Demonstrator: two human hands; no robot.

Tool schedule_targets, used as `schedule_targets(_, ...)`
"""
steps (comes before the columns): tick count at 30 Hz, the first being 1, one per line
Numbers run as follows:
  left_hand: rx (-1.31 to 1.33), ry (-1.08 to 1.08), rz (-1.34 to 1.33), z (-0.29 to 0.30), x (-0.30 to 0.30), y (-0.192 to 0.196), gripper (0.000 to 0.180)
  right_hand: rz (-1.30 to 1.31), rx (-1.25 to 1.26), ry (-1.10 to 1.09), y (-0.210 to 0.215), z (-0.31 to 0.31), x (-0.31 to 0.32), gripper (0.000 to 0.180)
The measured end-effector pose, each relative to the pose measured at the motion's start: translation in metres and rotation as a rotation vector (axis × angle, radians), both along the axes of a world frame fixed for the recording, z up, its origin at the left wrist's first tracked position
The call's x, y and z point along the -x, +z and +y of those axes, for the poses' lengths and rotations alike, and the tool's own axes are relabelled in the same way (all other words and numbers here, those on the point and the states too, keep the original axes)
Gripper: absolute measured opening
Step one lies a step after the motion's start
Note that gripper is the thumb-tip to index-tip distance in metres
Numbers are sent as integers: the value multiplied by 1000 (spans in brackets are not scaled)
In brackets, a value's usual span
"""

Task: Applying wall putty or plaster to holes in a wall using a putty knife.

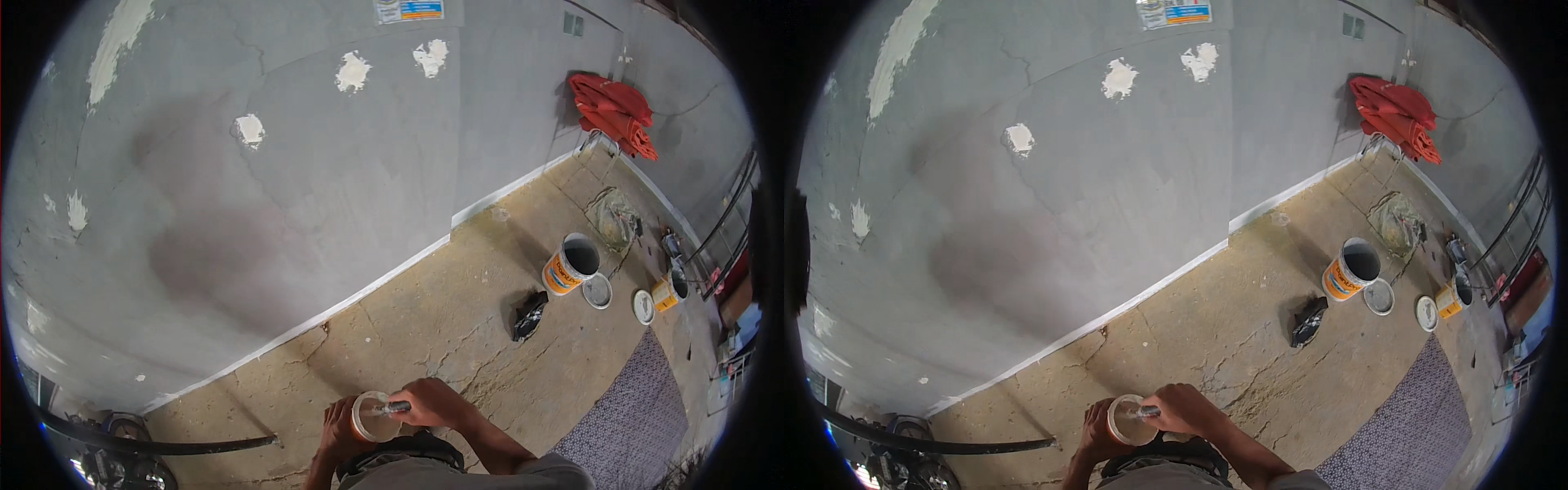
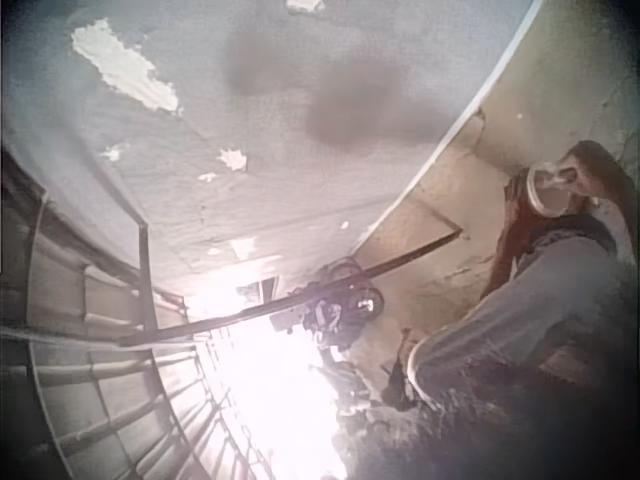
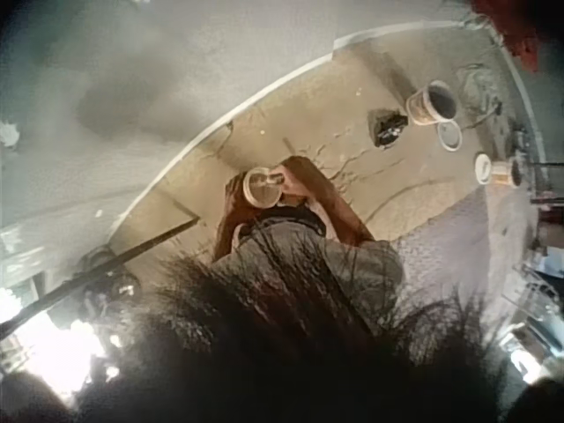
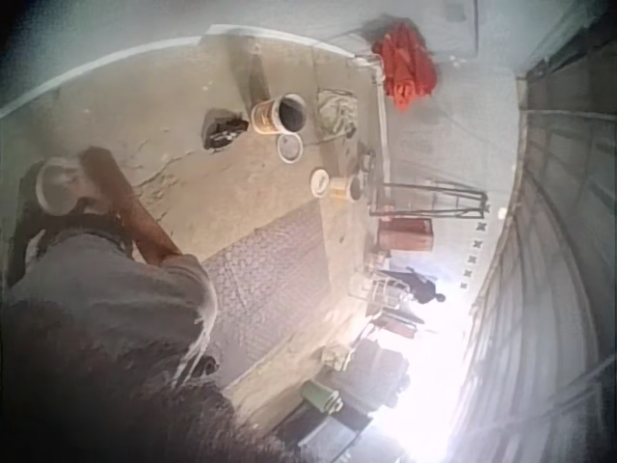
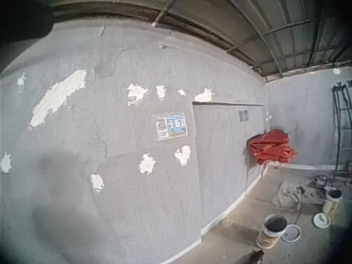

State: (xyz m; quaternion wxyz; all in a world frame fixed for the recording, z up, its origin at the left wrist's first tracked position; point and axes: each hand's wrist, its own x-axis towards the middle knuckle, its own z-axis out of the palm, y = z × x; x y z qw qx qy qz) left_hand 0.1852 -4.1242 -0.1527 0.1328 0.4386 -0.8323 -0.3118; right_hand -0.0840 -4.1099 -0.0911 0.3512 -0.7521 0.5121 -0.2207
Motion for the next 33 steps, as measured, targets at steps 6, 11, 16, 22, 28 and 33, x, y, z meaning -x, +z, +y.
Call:
schedule_targets(6, 71, 74, 123, -15, -31, -24, 100, 157, 3, 15, -14, -39, -50, 26)
schedule_targets(11, 32, 41, 197, -66, -59, -22, 104, -59, -27, -51, 2, -76, -77, 31)
schedule_targets(16, 38, 16, 255, -112, -75, -33, 110, -26, -82, -154, 13, -112, -111, 36)
schedule_targets(22, 5, 43, 438, -149, -103, -46, 112, -215, 30, -180, -7, -135, -153, 29)
schedule_targets(28, 74, 50, 497, -190, -117, -46, 107, -218, 83, -147, 7, -152, -177, 30)
schedule_targets(33, 148, 5, 433, -212, -120, -39, 109, -300, 84, -114, -1, -171, -173, 23)
